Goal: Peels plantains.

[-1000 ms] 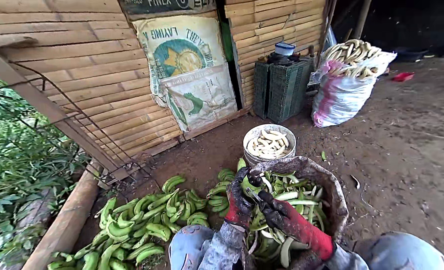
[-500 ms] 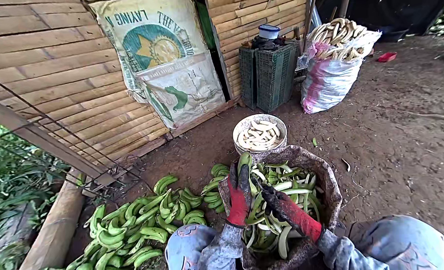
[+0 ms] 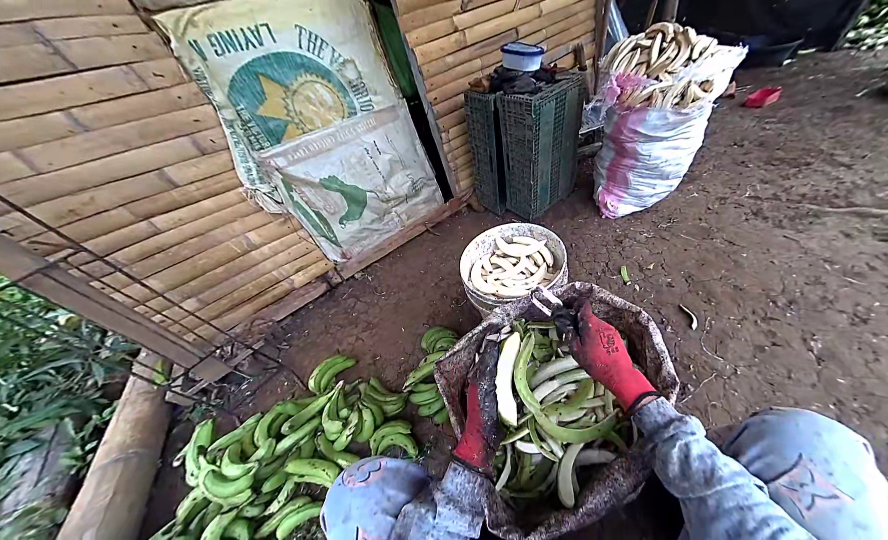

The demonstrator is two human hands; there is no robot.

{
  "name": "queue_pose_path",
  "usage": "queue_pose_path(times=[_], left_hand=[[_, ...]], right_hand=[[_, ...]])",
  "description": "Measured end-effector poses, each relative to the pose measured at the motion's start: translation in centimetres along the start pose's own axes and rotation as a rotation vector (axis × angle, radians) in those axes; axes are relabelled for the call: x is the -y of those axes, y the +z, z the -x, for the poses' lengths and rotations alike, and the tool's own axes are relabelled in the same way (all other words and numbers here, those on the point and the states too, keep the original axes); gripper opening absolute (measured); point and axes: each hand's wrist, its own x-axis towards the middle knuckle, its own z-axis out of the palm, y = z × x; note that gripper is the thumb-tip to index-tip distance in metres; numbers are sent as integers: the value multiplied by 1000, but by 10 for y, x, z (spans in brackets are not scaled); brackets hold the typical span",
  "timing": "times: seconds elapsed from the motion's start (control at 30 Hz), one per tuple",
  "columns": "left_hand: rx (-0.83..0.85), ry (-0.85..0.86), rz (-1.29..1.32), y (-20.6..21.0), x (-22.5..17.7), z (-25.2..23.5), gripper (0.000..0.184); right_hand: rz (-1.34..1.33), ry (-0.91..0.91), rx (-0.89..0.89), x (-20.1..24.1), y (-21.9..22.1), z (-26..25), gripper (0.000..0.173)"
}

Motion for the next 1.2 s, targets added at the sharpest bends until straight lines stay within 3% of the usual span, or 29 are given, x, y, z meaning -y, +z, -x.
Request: queue_pose_path(times=[0.07, 0.13, 0.2, 0.3, 0.37, 0.43, 0.5, 0.57, 0.63, 0.7, 0.8, 0.93, 1.03, 1.1, 1.2], left_hand=[[-14, -109, 214, 0, -8, -12, 38], [63, -49, 318, -10, -7, -23, 40], [131, -44, 339, -14, -5, -28, 43], [173, -165, 147, -11, 0, -10, 41], [131, -152, 0, -7, -1, -3, 43], [70, -53, -11, -9, -3, -12, 46], [-22, 63, 50, -17, 5, -28, 45], [62, 76, 150, -21, 9, -38, 44], [211, -10, -6, -26, 9, -32, 42], [250, -107, -234, -28, 7, -23, 41], [163, -62, -174, -21, 3, -18, 41], [3, 48, 142, -12, 4, -29, 40], [-80, 72, 373, -12, 5, -35, 39], [-92, 103, 311, -9, 6, -28, 40], [-235, 167, -130, 4, -3, -12, 43]], right_hand=[[-94, -132, -7, 4, -1, 9, 46], [-185, -355, 139, 8, 11, 30, 42], [-146, -440, 270, 11, 23, 39, 40], [-50, -283, 55, 6, 16, 23, 43], [-45, -162, -99, 2, 1, 4, 41], [-105, -203, -94, 4, -3, 7, 39], [-163, -364, 57, 8, 11, 31, 37], [-84, -450, 182, 14, 24, 47, 37], [21, -381, 109, 11, 24, 41, 42], [87, -257, 1, 4, 13, 24, 42], [41, -171, -56, 4, 1, 19, 43], [-82, -376, -10, 12, 29, 61, 39], [25, -461, -34, 23, 45, 76, 38], [97, -424, -58, 27, 40, 68, 39], [130, -369, -36, 23, 33, 53, 43]])
